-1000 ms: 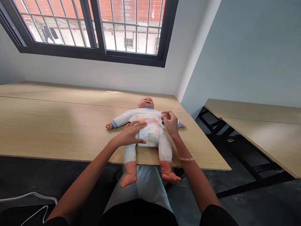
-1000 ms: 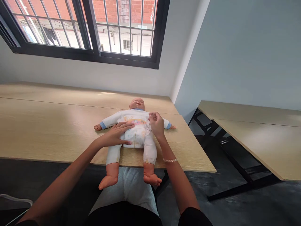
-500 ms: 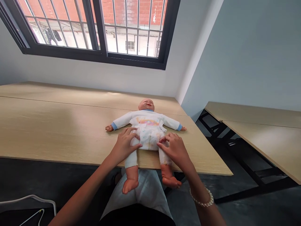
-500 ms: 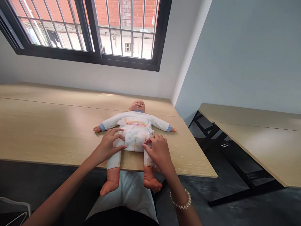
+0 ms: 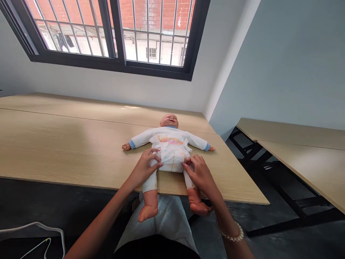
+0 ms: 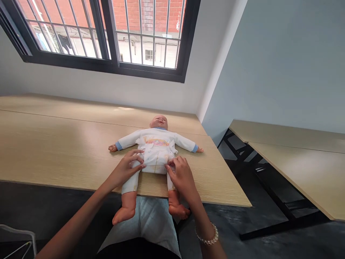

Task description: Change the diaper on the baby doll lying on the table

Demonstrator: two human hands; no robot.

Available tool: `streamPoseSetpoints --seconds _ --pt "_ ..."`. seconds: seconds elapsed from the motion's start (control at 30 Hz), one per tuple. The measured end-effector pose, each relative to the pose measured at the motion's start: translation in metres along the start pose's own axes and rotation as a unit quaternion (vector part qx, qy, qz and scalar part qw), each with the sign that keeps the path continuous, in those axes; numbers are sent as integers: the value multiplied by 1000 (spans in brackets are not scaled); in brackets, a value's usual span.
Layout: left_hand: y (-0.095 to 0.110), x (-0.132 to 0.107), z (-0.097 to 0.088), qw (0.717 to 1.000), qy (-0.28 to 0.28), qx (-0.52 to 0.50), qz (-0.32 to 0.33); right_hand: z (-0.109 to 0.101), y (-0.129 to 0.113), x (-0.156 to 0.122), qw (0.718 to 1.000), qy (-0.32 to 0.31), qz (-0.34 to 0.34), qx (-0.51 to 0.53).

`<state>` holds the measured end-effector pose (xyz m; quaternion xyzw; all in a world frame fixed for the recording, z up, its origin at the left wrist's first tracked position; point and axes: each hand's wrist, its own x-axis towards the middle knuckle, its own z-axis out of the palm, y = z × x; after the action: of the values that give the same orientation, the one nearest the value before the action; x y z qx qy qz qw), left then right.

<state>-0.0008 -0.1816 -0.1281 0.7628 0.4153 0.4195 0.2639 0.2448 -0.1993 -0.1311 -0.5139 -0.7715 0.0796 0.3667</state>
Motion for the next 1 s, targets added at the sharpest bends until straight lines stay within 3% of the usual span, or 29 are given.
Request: streamPoseSetpoints --seconds 0.1,0.43,0.53,0.6,0.7,0.77,0.83,0.9,0.93,1.0 --pt "-1 6 -2 1000 -12 -4 1 -2 2 3 999 -3 17 30" --pt "-7 15 0 999 22 -38 -11 4 6 11 998 17 44 43" --pt "-5 15 -4 995 23 -87 -45 -2 8 10 993 11 67 96" --pt "-5 18 -11 981 59 -158 -95 -8 15 14 981 27 102 161" --pt "-13 24 -27 912 167 -318 -199 -17 30 29 927 90 200 304" --pt "-20 30 -37 839 175 -427 -289 -20 41 44 852 105 286 426" --pt "-28 38 -42 779 133 -488 -371 -18 49 60 760 70 374 527" --pt "-34 48 -41 758 95 -495 -413 -11 53 73 691 13 439 574" --pt "-37 54 -38 760 86 -490 -418 -7 55 79 673 -10 457 581" --pt "-40 65 -30 772 75 -479 -411 3 57 88 663 -41 465 586"
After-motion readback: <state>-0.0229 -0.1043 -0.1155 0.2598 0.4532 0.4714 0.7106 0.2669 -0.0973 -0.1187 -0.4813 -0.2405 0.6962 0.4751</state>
